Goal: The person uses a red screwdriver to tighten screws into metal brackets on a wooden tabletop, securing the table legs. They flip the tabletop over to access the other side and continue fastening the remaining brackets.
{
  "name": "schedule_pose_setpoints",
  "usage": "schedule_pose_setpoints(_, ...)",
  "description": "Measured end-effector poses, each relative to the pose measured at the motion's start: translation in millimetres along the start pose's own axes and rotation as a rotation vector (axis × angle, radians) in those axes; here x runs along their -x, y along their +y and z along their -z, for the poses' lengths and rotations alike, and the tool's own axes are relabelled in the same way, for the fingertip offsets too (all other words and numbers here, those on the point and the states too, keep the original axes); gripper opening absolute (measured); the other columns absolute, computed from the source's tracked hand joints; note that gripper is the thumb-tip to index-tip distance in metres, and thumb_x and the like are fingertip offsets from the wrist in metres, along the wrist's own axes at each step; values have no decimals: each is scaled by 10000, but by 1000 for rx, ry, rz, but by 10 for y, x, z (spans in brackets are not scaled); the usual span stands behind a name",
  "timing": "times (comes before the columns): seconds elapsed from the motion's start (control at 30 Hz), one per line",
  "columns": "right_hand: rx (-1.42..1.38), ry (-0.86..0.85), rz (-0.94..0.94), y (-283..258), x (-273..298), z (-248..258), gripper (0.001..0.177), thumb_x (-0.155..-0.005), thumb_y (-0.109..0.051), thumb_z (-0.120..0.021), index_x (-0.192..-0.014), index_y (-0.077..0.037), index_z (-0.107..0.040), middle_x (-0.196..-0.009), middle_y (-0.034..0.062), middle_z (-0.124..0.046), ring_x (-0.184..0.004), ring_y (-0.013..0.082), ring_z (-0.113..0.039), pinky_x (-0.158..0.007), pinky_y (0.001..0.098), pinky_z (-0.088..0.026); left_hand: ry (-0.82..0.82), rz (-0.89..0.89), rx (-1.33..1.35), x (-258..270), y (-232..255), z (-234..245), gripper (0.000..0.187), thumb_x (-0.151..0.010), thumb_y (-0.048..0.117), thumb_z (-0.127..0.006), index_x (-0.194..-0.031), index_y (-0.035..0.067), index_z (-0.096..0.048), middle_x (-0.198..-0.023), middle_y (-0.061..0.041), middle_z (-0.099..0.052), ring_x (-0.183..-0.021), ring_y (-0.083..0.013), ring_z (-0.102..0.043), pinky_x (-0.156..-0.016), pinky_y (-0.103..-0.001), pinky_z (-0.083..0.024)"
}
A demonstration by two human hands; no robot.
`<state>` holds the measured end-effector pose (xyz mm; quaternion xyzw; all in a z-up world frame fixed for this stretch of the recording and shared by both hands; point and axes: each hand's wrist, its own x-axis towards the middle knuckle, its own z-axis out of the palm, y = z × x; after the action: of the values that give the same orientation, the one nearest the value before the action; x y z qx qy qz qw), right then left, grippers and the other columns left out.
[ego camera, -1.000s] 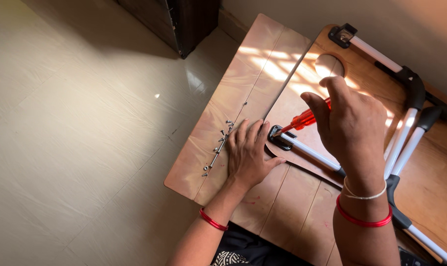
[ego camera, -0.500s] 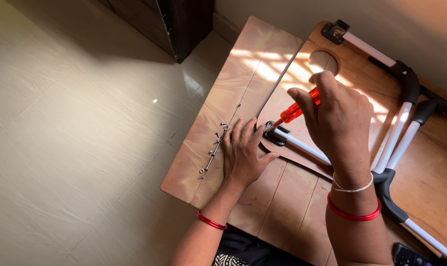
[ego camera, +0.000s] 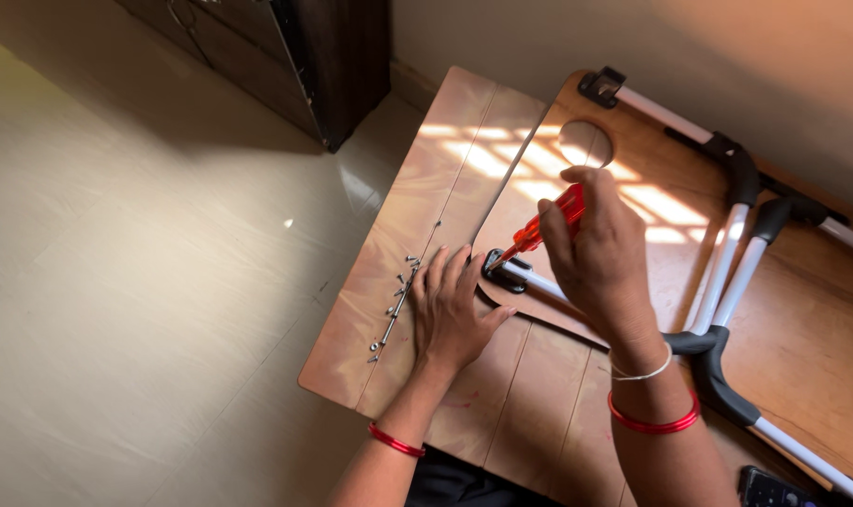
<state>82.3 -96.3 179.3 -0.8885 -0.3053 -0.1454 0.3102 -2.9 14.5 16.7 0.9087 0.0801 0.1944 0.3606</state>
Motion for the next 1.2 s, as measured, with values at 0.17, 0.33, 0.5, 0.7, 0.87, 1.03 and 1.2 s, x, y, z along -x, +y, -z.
schedule_pose_setpoints(0.17, -33, -26, 111, -14, -13, 100, 162, -1008, -89, -688, -1116, -7, -601, -901, 139, -637, -707, 236, -660, -621, 351, -512, 2, -2, -6, 12, -19, -14, 816, -678, 463, -883, -1356, 120, -586, -1442, -130, -538, -1423, -359, -383, -1150, -556, -244)
schedule_pose_setpoints(0.33, 128, 26, 137, -70, -54, 27, 221, -1004, -107, -723, -1143, 6, -595, -914, 167, -640, -721, 300, -646, -627, 388, -502, 17, -22, -10, 3, -16, -16, 785, -695, 486, -875, -1315, 93, -598, -1439, -144, -540, -1413, -361, -393, -1133, -562, -242)
schedule_pose_setpoints(0.5, -4, -67, 19, -103, -86, 69, 219, -1011, -81, -674, -1191, 3, -581, -827, 135, -666, -725, 275, -679, -642, 386, -516, 11, -20, -3, -3, -10, 12, 788, -700, 483, -869, -1326, 85, -601, -1427, -147, -547, -1406, -370, -399, -1139, -555, -247)
schedule_pose_setpoints(0.7, -15, -100, 304, -115, -90, 211, 226, -953, -70, -663, -1150, -1, -578, -933, 133, -683, -787, 301, -680, -681, 388, -530, 27, -41, 13, 19, -11, 11, 767, -715, 474, -866, -1326, 90, -604, -1427, -150, -548, -1407, -370, -404, -1136, -554, -249)
schedule_pose_setpoints(0.87, 339, -127, 8, -188, -90, 116, 296, -965, -262, -761, -1048, -14, -621, -821, 144, -672, -670, 301, -661, -562, 426, -487, 41, -55, 14, 33, -15, 20, 768, -711, 475, -870, -1324, 93, -609, -1423, -156, -546, -1394, -377, -403, -1131, -556, -247)
schedule_pose_setpoints(1.03, 101, -74, 220, -177, -74, 183, 284, -952, -117, -728, -1156, 25, -591, -885, 165, -657, -726, 299, -659, -619, 398, -514, 23, -30, 28, 14, -19, 12, 802, -702, 477, -867, -1327, 59, -592, -1424, -152, -547, -1402, -369, -404, -1142, -558, -249)
schedule_pose_setpoints(1.2, 87, -30, 320, -232, -91, 206, 325, -944, -153, -753, -1150, 22, -572, -954, 181, -665, -785, 312, -671, -666, 396, -535, 16, -31, 17, 9, 1, 46, 750, -696, 478, -875, -1281, 83, -623, -1415, -153, -551, -1400, -363, -405, -1128, -565, -249)
